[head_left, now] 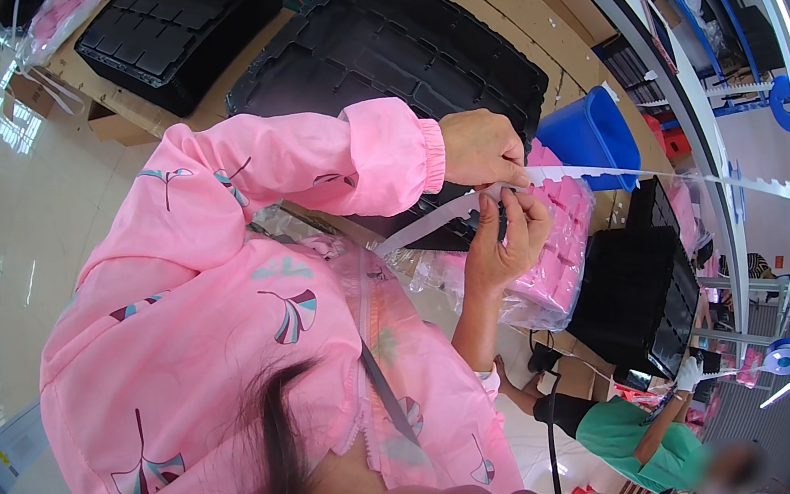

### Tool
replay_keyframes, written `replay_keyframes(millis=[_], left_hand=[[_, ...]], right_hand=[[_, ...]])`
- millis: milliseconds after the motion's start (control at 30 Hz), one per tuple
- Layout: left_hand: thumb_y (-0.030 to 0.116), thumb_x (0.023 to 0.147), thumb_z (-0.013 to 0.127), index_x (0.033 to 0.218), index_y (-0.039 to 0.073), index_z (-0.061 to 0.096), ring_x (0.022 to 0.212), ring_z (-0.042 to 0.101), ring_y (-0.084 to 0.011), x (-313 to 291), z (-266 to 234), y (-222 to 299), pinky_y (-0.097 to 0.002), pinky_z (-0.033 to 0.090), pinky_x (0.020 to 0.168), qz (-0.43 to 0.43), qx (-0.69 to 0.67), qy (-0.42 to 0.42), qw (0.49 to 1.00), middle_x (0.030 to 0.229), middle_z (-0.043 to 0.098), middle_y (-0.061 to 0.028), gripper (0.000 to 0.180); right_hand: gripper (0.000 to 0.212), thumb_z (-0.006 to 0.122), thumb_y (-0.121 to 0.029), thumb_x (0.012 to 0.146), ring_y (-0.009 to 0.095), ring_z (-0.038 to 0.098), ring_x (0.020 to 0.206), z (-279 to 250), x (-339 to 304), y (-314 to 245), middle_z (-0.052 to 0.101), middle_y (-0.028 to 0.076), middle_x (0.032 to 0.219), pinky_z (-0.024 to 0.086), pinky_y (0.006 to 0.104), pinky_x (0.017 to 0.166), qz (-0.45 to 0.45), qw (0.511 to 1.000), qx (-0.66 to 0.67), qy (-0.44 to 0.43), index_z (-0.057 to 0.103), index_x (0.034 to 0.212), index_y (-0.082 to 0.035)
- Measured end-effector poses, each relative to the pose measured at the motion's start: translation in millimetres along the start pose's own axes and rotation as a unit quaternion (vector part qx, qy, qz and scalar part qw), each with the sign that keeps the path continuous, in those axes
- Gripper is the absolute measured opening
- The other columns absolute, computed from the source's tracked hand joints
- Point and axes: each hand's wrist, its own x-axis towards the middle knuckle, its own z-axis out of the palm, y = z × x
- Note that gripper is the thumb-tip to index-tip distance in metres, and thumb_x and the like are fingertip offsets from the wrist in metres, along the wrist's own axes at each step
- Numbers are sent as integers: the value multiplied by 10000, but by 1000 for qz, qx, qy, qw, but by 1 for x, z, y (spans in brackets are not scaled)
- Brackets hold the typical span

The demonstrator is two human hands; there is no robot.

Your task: Applying adhesive pads and lining to black plastic components on an assembly line.

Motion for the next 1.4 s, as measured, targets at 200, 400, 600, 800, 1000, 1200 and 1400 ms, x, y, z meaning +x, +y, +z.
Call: replay_keyframes(millis=[200, 400, 600, 800, 1000, 1200, 1400], left_hand=[[282, 780, 591, 766, 14, 654, 536, 597, -158, 0, 5, -8, -282, 450, 533, -34, -88, -1, 996, 583, 614, -70, 275], [272, 789, 592, 750, 7, 650, 544, 597, -150, 2, 4, -11, -277, 452, 544, -66, -133, 5, 989, 598, 619, -70, 274], [236, 782, 608, 735, -14, 637, 519, 588, -131, 6, 6, -15, -251, 447, 520, -72, -154, 25, 985, 568, 602, -72, 256], [239, 779, 611, 736, -19, 635, 516, 589, -136, 9, 3, -16, -254, 451, 518, -89, -156, 37, 983, 567, 599, -81, 262], [239, 782, 609, 729, -26, 632, 506, 585, -139, 14, 3, -21, -255, 452, 510, -95, -167, 39, 981, 559, 592, -84, 271], [234, 772, 618, 727, -33, 630, 498, 581, -138, 18, 1, -27, -259, 454, 506, -91, -187, 42, 977, 565, 590, -86, 271], [356, 779, 529, 769, 59, 662, 590, 616, -229, 7, -13, -26, -319, 475, 565, -9, -87, 164, 983, 594, 615, -83, 325]], right_hand=[[220, 715, 27, 663, 193, 524, 742, 4, -1, 9, 545, 84, 845, 437, 275, 634, -71, 997, -42, 7, 642, 869, 3], [220, 726, 25, 641, 199, 524, 725, 3, 11, 9, 556, 74, 804, 426, 278, 614, -140, 988, -63, -5, 650, 844, -13], [221, 735, -7, 597, 209, 523, 706, 5, 18, 14, 555, 34, 784, 382, 316, 617, -172, 983, -67, -4, 645, 795, -49], [210, 728, 2, 598, 206, 529, 694, 8, 25, 16, 557, 32, 785, 383, 311, 613, -204, 976, -71, -14, 641, 780, -58], [180, 729, 14, 613, 210, 541, 710, 8, 29, 19, 576, 45, 798, 405, 306, 633, -214, 974, -69, -40, 638, 758, -44], [145, 715, 9, 644, 204, 540, 707, 12, 30, 19, 574, 69, 814, 411, 274, 606, -151, 987, -19, -42, 623, 753, -23], [45, 641, 0, 725, 175, 547, 727, -4, 54, 25, 576, 75, 798, 437, 261, 624, 51, 998, 27, 10, 609, 756, 5]])
